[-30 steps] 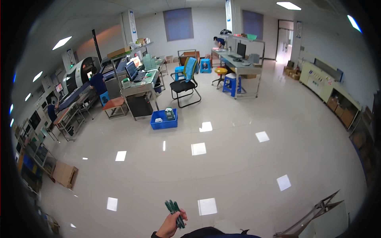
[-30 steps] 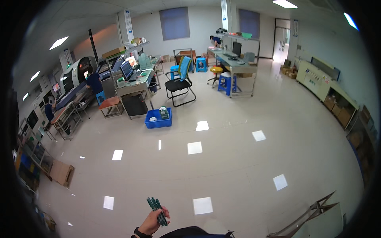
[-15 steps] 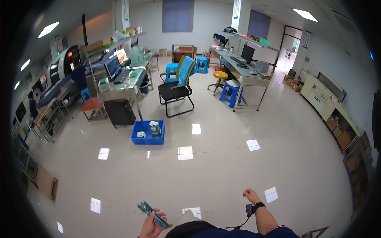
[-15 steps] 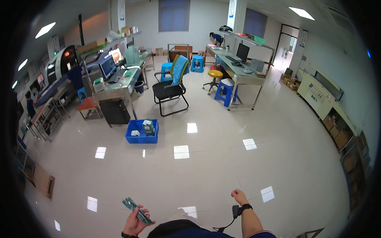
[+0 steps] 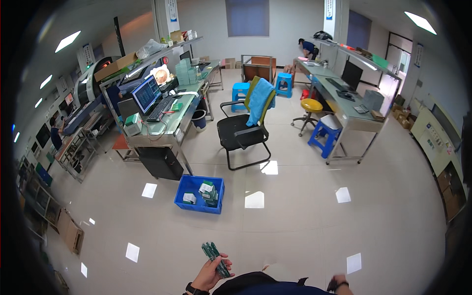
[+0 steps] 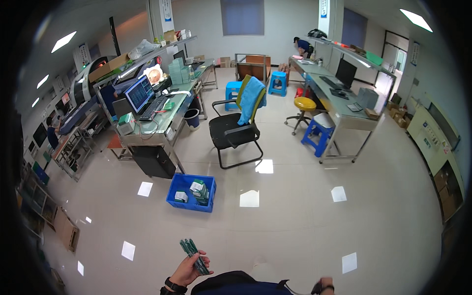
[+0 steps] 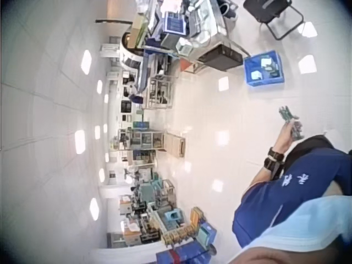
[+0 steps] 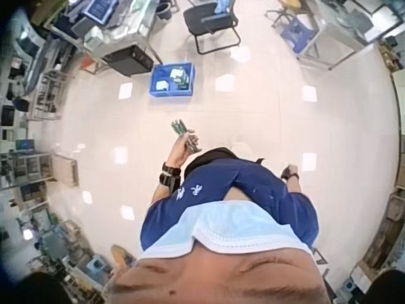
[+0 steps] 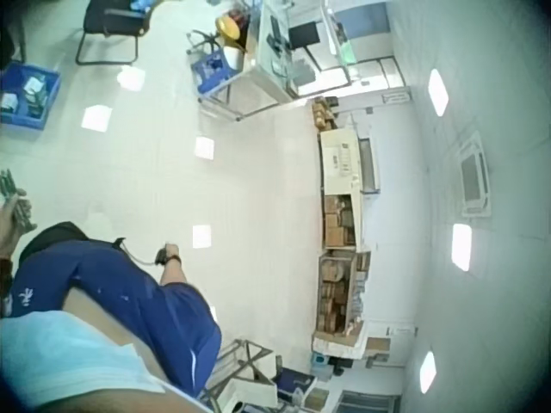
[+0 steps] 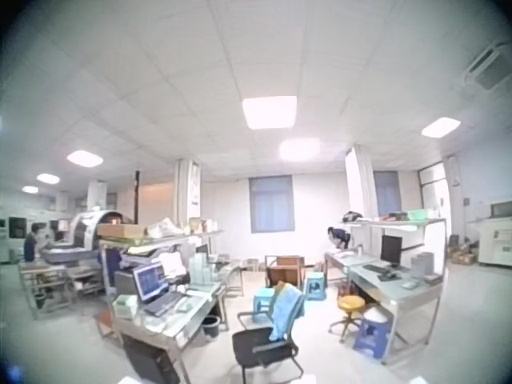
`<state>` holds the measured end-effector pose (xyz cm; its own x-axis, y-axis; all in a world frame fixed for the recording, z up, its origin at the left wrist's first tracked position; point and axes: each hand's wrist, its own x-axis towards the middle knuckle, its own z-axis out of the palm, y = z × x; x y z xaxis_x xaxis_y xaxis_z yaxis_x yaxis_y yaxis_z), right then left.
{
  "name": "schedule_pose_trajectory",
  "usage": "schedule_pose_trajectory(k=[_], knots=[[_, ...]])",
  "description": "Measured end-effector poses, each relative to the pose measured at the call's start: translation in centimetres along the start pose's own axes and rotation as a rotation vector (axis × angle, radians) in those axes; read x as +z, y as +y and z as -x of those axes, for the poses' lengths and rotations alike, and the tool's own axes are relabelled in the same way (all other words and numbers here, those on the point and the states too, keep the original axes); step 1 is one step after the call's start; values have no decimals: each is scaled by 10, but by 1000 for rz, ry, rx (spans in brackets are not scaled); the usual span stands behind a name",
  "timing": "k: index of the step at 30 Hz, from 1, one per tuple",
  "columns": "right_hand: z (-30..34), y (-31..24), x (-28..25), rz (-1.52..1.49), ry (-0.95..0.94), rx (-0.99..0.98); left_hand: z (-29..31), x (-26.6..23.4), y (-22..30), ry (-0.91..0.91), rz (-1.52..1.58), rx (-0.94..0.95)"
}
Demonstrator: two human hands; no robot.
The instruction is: The recorder retrieves a box of components and then proceeds to assemble or inspect electronic circuit boards at a workstation.
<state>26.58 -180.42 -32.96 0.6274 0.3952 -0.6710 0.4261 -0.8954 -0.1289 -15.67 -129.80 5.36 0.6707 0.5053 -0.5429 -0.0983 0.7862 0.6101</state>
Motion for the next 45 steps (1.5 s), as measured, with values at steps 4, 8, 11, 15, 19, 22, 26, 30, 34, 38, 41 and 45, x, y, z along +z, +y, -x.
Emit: schedule_pose_trajectory(k=[4,8,11,15,19,22,26,30,34,38,41,45], knots=[[-173,-189,-192,-509,375,-66,-64,12,68,112,23,113],[-248,-452,-382,-559,338,-499,-134,3,118,263,53,251],[-267,-578,-454,-642,256,-652,-200,-13,173,333,63,331],[-261,-702,-533,-771,-76,-760,-308,-23,264,301,-34,357],[-253,-770,-614,-710,-203,-877,-407,29,374,170,-254,242],[-264,-824,-663,-860,-366,-909,-484,50,432,-9,-365,108],[-293,-911,-712,-853,-512,-1138,-579,86,496,-174,-455,48],[-332,-1027,-738,-683,-546,-1533,-637,110,553,-291,-383,35],[-350,-1095,-758,-715,-998,-1320,-666,117,596,-267,-244,69],[-388,-1147,-773,-755,-1085,-1275,-700,102,637,-260,-131,85],[-411,-1177,-782,-774,-1059,-1197,-731,86,664,-214,-96,35],[-428,-1227,-792,-908,-1053,-1129,-788,51,707,-358,-64,-84]])
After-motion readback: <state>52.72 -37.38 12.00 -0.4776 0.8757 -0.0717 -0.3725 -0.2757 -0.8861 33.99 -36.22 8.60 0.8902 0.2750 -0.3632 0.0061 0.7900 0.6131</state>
